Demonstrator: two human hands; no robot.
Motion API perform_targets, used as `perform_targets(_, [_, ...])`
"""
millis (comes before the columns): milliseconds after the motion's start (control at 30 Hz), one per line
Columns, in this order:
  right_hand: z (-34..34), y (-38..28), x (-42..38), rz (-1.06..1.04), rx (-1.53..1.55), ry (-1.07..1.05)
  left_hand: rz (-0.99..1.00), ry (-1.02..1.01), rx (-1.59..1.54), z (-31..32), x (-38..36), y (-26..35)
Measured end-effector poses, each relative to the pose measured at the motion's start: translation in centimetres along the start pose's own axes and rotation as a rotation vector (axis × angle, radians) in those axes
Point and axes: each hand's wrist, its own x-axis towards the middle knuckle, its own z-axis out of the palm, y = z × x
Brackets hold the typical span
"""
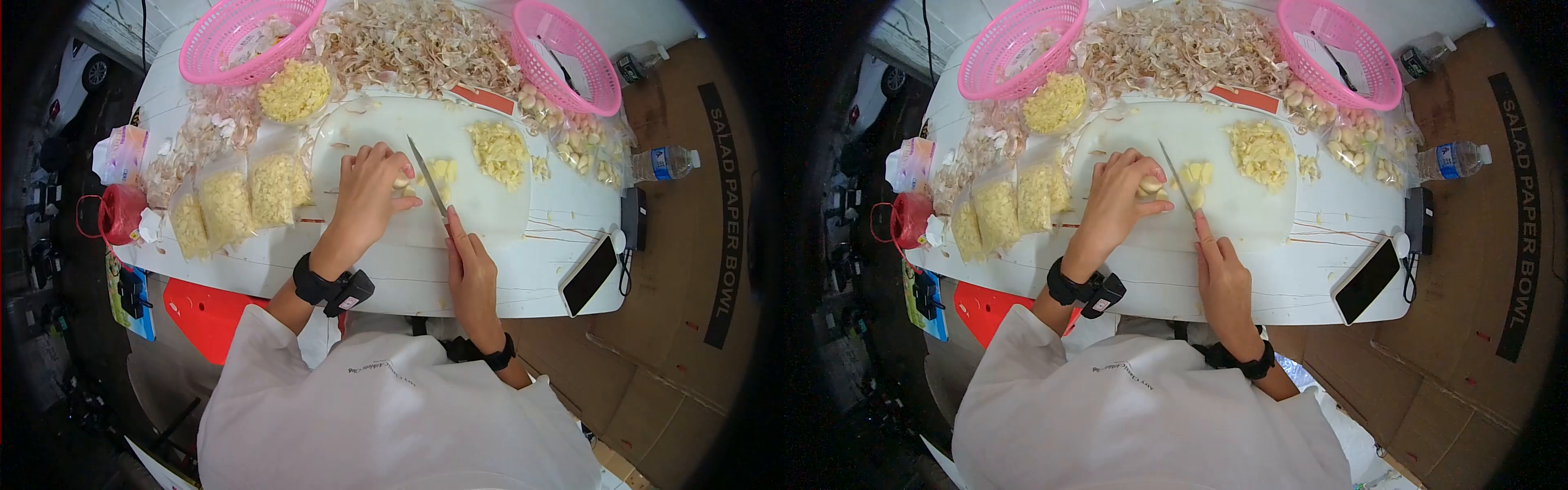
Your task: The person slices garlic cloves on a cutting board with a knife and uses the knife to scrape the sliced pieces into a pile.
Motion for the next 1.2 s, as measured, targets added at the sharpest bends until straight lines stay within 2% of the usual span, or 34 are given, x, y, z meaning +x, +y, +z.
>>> perform_targets(233, [0.3, 0.1, 0.0, -0.018, -0.02, 0.001, -0.061, 0.044, -0.03, -0.9, 0.5, 1.0])
perform_targets(333, [0.2, 0.0, -0.1, -0.01, -0.025, -0.019, 0.027, 0.091, -0.045, -0.9, 0.7, 1.1])
perform_targets(400, [0.1, -0.3, -0.2, 0.085, -0.101, -0.109, 0.15, 0.067, 0.095, -0.6, 0.9, 1.0])
perform_targets(433, [0.2, -0.4, -0.2, 0.087, -0.101, -0.108, 0.152, 0.066, 0.095, -0.5, 0.7, 0.9])
perform_targets(500, [0.4, -0.4, -0.3, 0.073, -0.117, -0.094, 0.19, -0.1, 0.2, -0.2, 0.2, 0.7])
perform_targets(600, [0.7, -0.2, -0.5, 0.06, -0.14, -0.09, 0.173, -0.164, 0.225, -0.1, -0.1, 0.7])
perform_targets(733, [0.9, -0.4, -0.6, 0.065, -0.166, -0.099, 0.192, -0.179, 0.26, 0.0, -0.3, 0.4])
perform_targets(933, [0.9, 0.3, -0.4, 0.084, -0.03, -0.058, 0.202, -0.201, 0.248, -0.3, 0.1, 0.5])
perform_targets(1000, [0.9, 0.6, -0.5, -0.009, -0.015, 0.024, 0.226, -0.159, 0.212, -0.5, 0.2, 0.8])
perform_targets(1100, [0.8, 0.4, -0.5, -0.014, -0.034, 0.034, 0.214, -0.155, 0.192, -0.6, 0.2, 1.0])
perform_targets(1200, [0.3, -0.1, -0.5, 0.063, -0.033, -0.032, 0.211, -0.156, 0.181, -0.7, 0.2, 1.2])
